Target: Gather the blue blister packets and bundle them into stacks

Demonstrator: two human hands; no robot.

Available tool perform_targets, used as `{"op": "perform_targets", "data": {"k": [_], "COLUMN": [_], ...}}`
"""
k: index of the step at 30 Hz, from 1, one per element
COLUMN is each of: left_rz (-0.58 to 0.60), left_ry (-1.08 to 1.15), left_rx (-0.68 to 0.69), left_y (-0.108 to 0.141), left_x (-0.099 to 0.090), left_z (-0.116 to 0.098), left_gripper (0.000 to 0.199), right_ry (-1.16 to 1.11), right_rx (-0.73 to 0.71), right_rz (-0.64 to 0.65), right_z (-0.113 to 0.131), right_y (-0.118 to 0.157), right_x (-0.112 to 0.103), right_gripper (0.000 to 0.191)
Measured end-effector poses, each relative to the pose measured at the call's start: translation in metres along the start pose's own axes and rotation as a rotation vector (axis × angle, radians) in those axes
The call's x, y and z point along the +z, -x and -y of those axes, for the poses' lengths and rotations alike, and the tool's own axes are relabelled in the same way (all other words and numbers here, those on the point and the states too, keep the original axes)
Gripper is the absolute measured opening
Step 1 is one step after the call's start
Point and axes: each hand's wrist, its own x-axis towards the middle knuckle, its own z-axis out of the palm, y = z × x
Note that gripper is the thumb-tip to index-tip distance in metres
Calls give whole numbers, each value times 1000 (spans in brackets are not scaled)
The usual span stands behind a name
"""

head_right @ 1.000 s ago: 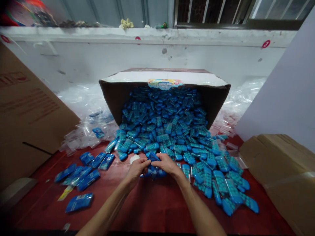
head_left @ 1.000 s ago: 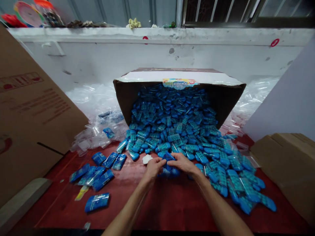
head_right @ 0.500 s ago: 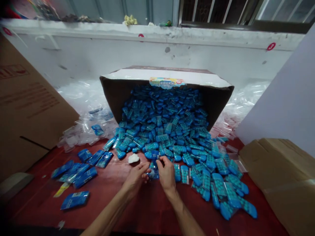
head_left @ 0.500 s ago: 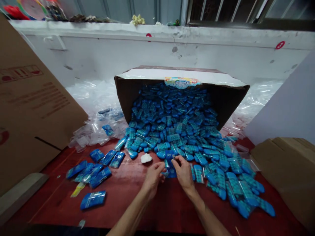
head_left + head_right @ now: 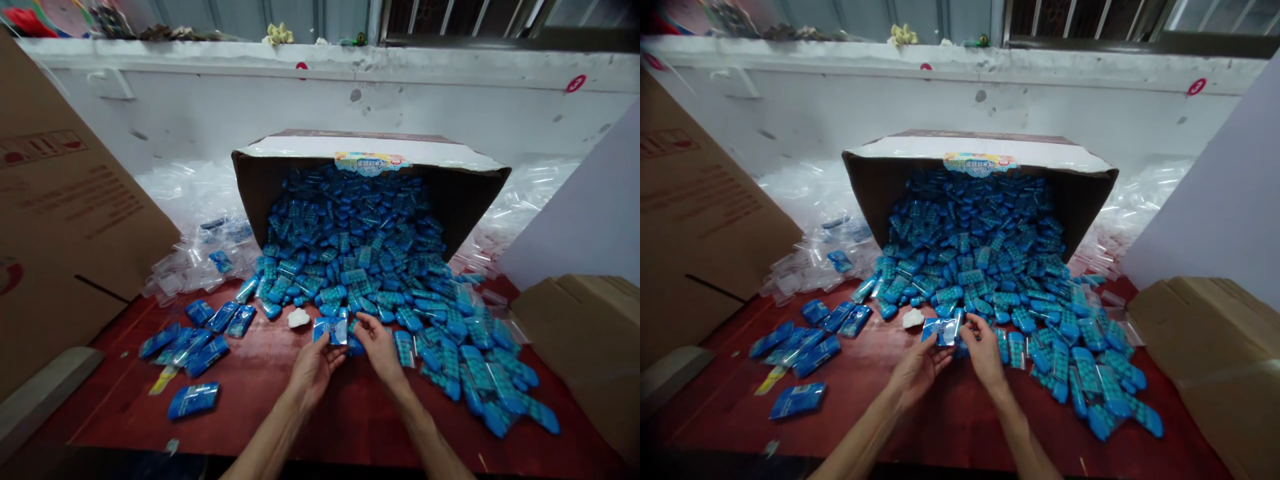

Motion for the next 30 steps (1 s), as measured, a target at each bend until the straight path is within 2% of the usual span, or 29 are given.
{"op": "perform_targets", "data": {"k": [2, 4, 6, 12, 17, 25, 30], "left_rz": [11, 17, 33, 80, 96, 62, 90], "left_ry": [-31, -56, -70, -105, -146, -206, -127], "left_rx": [11, 32, 46, 114, 103, 150, 95], "left_y": [1, 3, 4, 6, 5, 4, 6], "left_x": [0, 0, -1, -2, -3, -4, -6], "left_z": [0, 1, 2, 3, 4, 6, 4], "left_gripper": [11, 12, 14, 19, 24, 22, 31], "right_ry": [-242, -400, -458, -446, -444, -478, -449], "right_rx": [181, 229, 224, 244, 255, 240, 244], "right_rz": [91, 166, 160, 125, 111, 157, 143], "right_z": [-2, -3, -5, -6, -5, -2, -2], "right_y": [-5, -7, -7, -3, -1, 2, 2], "right_x": [2, 7, 12, 12, 8, 6, 2], "right_gripper": [34, 28, 23, 24, 28, 27, 26]}}
